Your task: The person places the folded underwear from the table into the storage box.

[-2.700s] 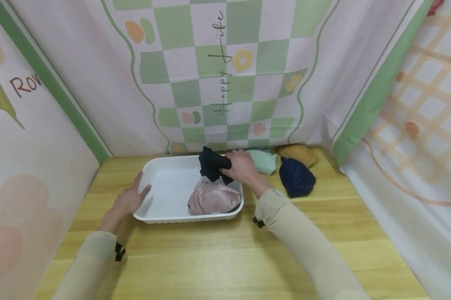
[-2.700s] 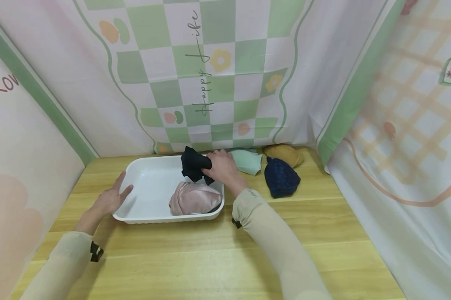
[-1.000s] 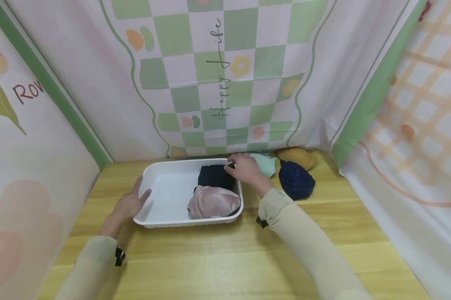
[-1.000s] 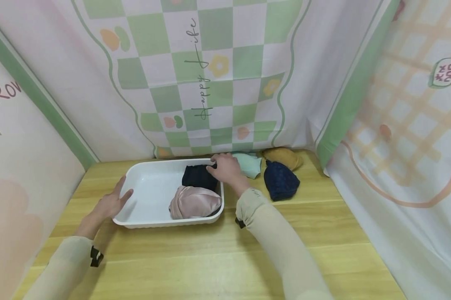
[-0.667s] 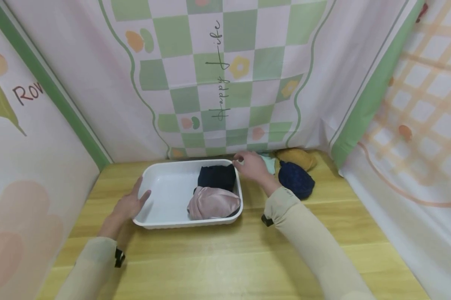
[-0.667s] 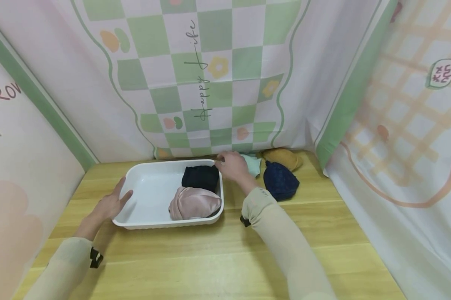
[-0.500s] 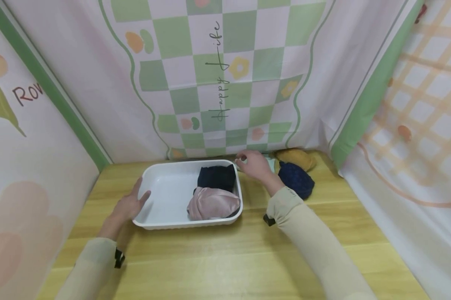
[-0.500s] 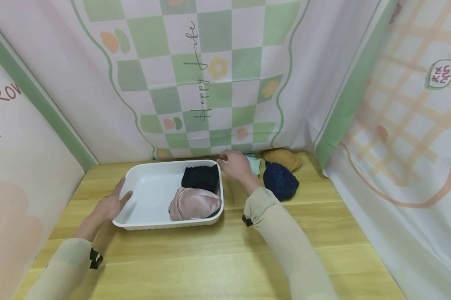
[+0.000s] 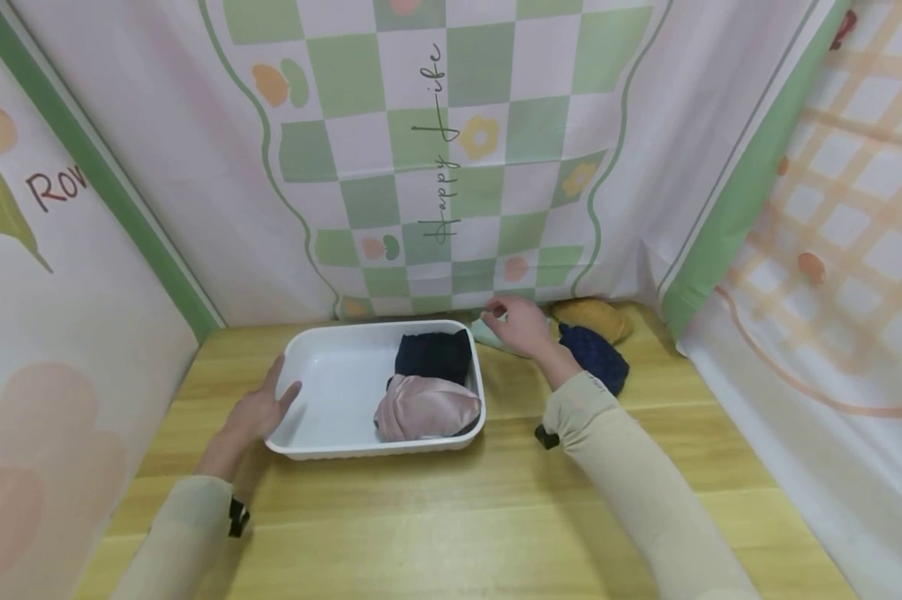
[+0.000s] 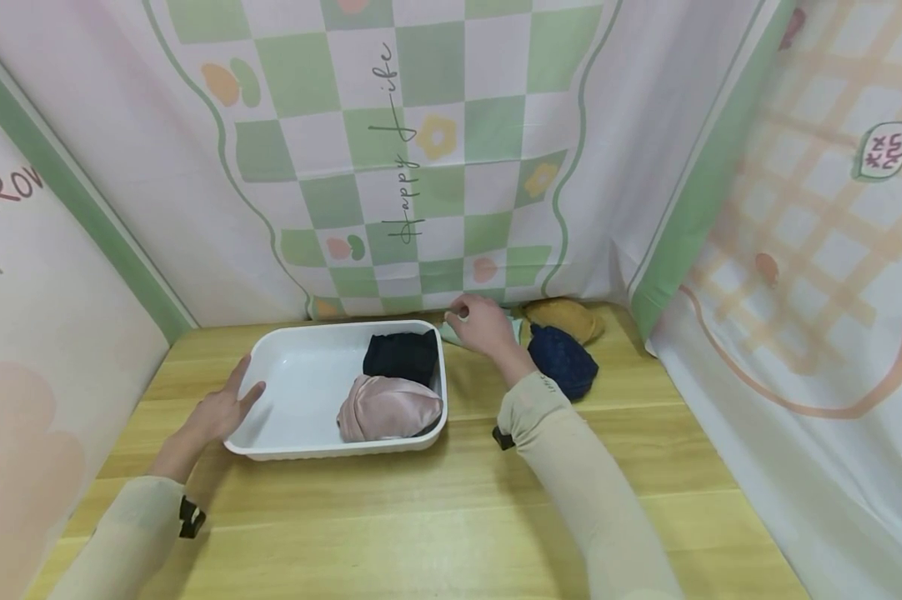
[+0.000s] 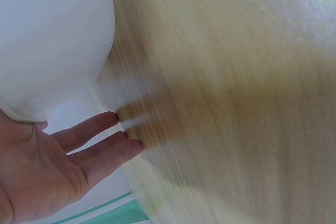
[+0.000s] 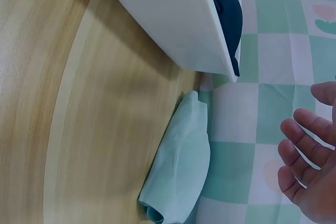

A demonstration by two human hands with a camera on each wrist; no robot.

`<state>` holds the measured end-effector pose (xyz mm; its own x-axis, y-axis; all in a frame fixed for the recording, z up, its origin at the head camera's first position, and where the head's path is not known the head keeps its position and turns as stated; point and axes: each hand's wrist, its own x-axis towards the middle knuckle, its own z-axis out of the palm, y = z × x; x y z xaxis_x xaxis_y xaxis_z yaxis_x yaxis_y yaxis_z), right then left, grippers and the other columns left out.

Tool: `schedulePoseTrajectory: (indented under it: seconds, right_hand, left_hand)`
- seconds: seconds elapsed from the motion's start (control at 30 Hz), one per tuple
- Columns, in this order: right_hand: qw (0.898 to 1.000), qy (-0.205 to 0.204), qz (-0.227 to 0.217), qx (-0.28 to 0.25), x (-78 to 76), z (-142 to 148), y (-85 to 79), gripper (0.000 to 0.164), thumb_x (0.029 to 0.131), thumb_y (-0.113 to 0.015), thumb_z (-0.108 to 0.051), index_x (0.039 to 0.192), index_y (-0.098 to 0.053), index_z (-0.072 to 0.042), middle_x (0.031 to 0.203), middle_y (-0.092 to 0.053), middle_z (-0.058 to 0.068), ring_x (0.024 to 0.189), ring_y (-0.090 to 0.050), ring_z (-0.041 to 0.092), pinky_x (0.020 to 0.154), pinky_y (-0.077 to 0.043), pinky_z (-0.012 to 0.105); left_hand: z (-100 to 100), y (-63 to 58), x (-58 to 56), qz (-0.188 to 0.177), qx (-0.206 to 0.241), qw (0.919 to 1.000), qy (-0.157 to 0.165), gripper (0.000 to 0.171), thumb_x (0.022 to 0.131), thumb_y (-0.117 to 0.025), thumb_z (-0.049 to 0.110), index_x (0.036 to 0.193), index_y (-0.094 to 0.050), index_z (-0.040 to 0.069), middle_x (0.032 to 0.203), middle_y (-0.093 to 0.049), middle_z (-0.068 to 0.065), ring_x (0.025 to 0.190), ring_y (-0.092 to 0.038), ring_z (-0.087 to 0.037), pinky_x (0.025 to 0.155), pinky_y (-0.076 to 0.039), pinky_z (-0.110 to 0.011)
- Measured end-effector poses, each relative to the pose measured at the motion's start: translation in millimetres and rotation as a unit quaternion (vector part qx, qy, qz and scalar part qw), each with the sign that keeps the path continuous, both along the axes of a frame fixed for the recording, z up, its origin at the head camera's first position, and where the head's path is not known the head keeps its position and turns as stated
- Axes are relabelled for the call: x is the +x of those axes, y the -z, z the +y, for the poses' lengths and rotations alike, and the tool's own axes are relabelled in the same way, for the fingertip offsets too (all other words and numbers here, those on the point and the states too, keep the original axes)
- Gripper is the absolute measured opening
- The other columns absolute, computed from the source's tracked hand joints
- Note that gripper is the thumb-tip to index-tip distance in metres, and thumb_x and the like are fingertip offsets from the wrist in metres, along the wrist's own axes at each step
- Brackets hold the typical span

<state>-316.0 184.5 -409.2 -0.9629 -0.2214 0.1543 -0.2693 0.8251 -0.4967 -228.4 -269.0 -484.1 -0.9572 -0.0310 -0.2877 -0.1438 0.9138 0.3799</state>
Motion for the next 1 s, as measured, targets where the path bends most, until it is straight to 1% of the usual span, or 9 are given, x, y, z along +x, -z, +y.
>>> schedulePoseTrajectory:
  seconds: [0.1,0.23,0.33,0.6,0.83,1.0]
  right_hand:
    - [1.000,-0.001,-0.012,-0.015,-0.3,4,0.7,0.039,0.102,-0.053,-0.038,0.127,-0.066,-0.011,0.120,-0.070,0.011,0.109,-0.065,0.030,0.094,-0.051,0.047]
    - [1.000,0.003,-0.025,-0.019,-2.0,9,1.7,0.040,0.103,-0.052,-0.039,0.129,-0.065,-0.012,0.121,-0.069,0.010,0.110,-0.064,0.029,0.095,-0.051,0.047]
    - [1.000,0.006,-0.023,-0.014,-3.9,13,2.2,0.041,0.103,-0.052,-0.040,0.129,-0.065,-0.012,0.121,-0.069,0.010,0.110,-0.064,0.029,0.096,-0.051,0.048]
    - [0.999,0.003,-0.022,-0.024,-5.9,21,3.1,0.041,0.103,-0.051,-0.040,0.128,-0.065,-0.011,0.120,-0.070,0.011,0.109,-0.064,0.030,0.096,-0.050,0.048]
    - [0.999,0.007,-0.023,-0.026,-7.6,26,8.1,0.041,0.103,-0.052,-0.039,0.128,-0.065,-0.009,0.119,-0.070,0.013,0.110,-0.064,0.031,0.096,-0.050,0.049]
    - [0.999,0.014,-0.026,-0.022,-10.2,29,10.9,0.040,0.102,-0.052,-0.038,0.127,-0.064,-0.009,0.120,-0.069,0.014,0.111,-0.064,0.032,0.097,-0.050,0.049]
  left_hand:
    - [0,-0.4,0.3,0.006,-0.001,1.0000,0.005,0.085,0.100,-0.015,0.070,0.158,0.020,0.018,0.152,-0.028,-0.041,0.132,-0.040,-0.062,0.107,-0.037,-0.069]
    - [-1,-0.8,0.3,0.015,-0.003,0.9998,0.010,0.084,0.102,-0.016,0.067,0.159,0.016,0.015,0.150,-0.032,-0.041,0.129,-0.043,-0.061,0.106,-0.040,-0.067]
    - [0,-1.0,0.3,0.014,-0.005,0.9998,0.010,0.083,0.102,-0.015,0.067,0.159,0.018,0.016,0.150,-0.033,-0.041,0.129,-0.044,-0.061,0.105,-0.040,-0.068]
    - [0,-1.1,-0.3,0.009,-0.006,0.9999,0.004,0.084,0.100,-0.014,0.070,0.158,0.021,0.020,0.150,-0.032,-0.041,0.128,-0.045,-0.061,0.104,-0.041,-0.068]
    - [0,0.5,-0.2,0.005,-0.005,1.0000,0.003,0.085,0.100,-0.015,0.070,0.159,0.019,0.018,0.147,-0.035,-0.043,0.124,-0.049,-0.060,0.101,-0.043,-0.067]
    - [-1,1.3,-1.0,0.012,-0.003,0.9999,0.006,0.085,0.099,-0.014,0.071,0.159,0.019,0.019,0.148,-0.035,-0.042,0.126,-0.046,-0.061,0.103,-0.042,-0.068]
